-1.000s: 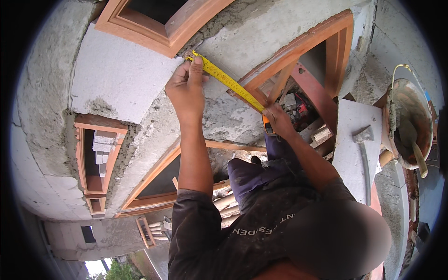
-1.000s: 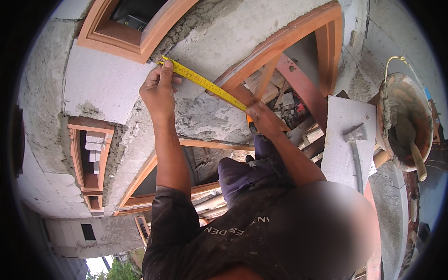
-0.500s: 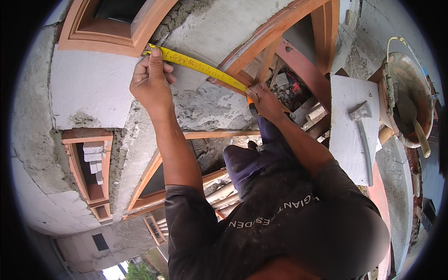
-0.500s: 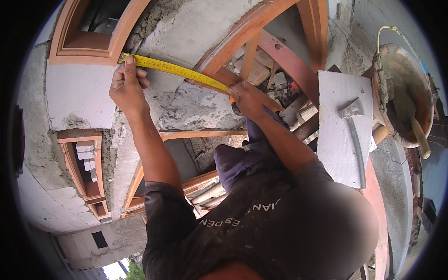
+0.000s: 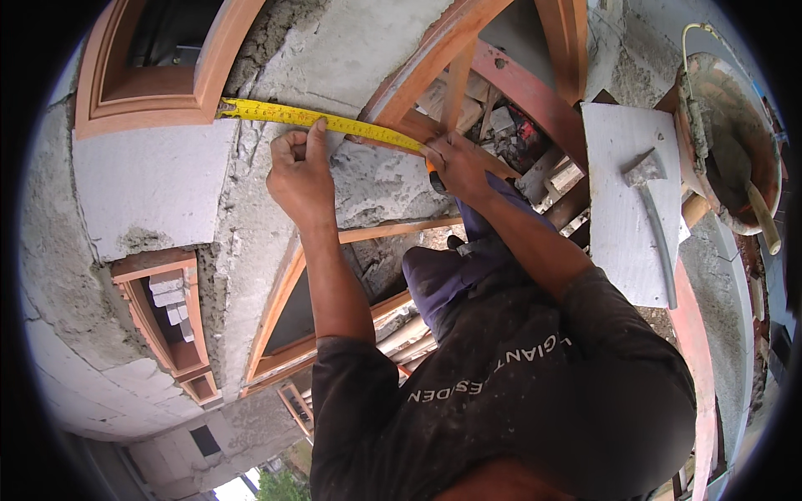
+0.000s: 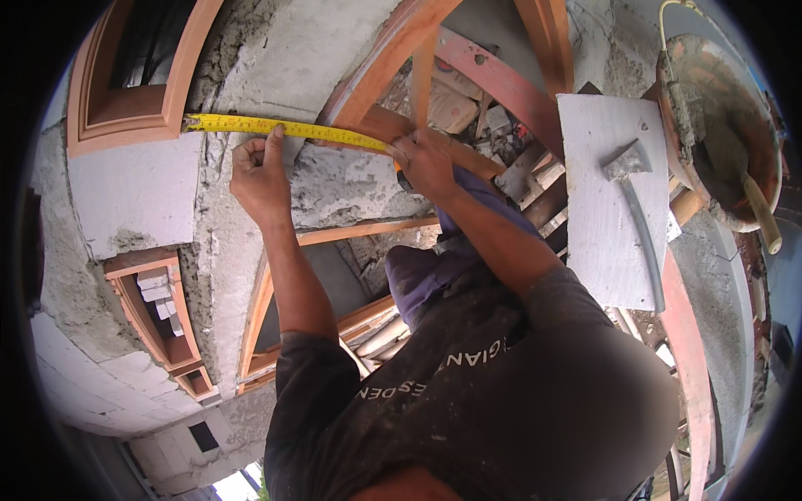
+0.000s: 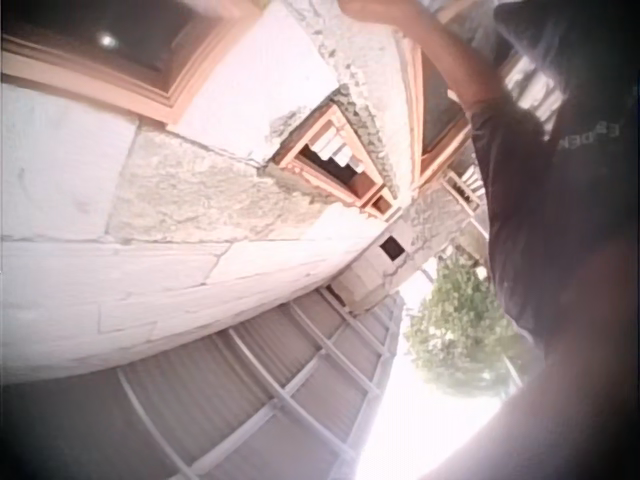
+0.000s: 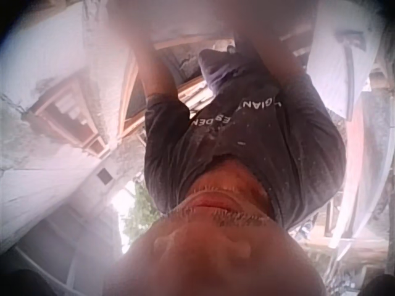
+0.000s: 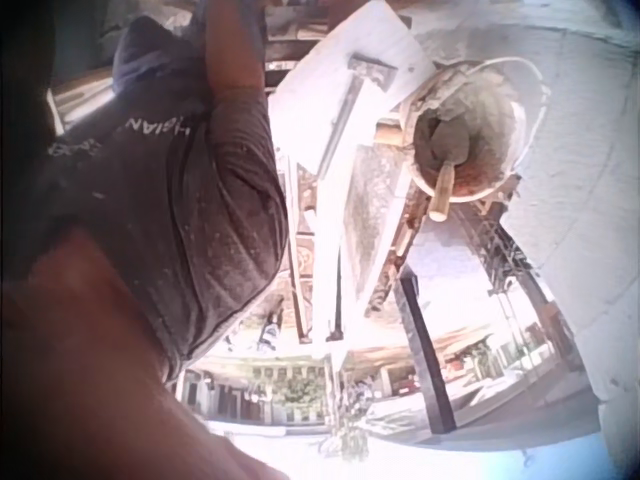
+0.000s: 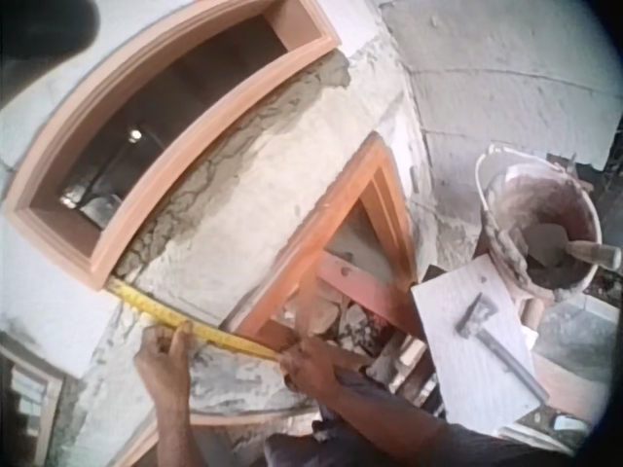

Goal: The person fits a terracotta window frame into a wall opening, uses a hammer to chip away excess concrete, and repeatedly measures the opening with a tape measure. The person also uses a wooden plank to check alignment and continues adjusting the frame position.

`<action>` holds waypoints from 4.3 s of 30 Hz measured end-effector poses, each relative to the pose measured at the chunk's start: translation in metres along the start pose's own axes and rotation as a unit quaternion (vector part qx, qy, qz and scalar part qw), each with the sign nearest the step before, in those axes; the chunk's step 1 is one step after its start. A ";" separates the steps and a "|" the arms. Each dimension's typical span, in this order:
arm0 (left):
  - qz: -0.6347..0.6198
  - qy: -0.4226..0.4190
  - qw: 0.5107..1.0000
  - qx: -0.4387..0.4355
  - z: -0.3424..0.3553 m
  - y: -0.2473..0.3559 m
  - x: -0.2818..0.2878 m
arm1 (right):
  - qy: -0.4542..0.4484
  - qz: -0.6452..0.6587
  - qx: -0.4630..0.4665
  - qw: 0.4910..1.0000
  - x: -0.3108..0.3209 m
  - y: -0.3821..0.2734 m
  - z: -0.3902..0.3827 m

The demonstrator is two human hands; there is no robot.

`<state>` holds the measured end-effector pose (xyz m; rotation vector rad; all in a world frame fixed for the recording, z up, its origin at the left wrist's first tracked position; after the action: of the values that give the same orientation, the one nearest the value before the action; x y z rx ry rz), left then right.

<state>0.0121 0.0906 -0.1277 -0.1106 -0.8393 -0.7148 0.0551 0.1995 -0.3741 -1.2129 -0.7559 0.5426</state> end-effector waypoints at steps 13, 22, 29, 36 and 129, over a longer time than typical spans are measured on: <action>0.011 0.019 0.999 -0.049 -0.001 -0.001 -0.002 | 0.021 0.007 0.011 1.000 0.002 -0.004 -0.002; -0.305 0.046 0.945 0.111 0.009 -0.007 0.004 | -0.005 0.022 0.020 1.000 0.005 -0.005 0.000; -0.320 0.086 0.941 0.064 0.021 -0.006 0.018 | -0.004 0.013 0.029 0.999 0.003 0.003 -0.006; -0.328 0.082 0.939 0.065 0.030 -0.003 0.020 | -0.018 0.044 0.012 0.999 0.005 -0.003 -0.007; -0.379 -0.195 0.901 -0.083 0.206 0.303 -0.230 | 0.266 -0.021 -0.028 0.963 0.276 0.109 0.234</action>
<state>-0.0365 0.5197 -0.0974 -0.0795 -1.2204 -1.5365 0.0565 0.5778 -0.3783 -1.3149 -0.3388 0.1423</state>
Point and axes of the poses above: each hand's wrist, its own z-axis towards the middle knuckle, its own x-axis out of the back of the hand, y = z × x, the point moved 5 cm from there along z, towards the middle knuckle, and after that the axes turned 14 degrees about -x, right-handed, at the moved point
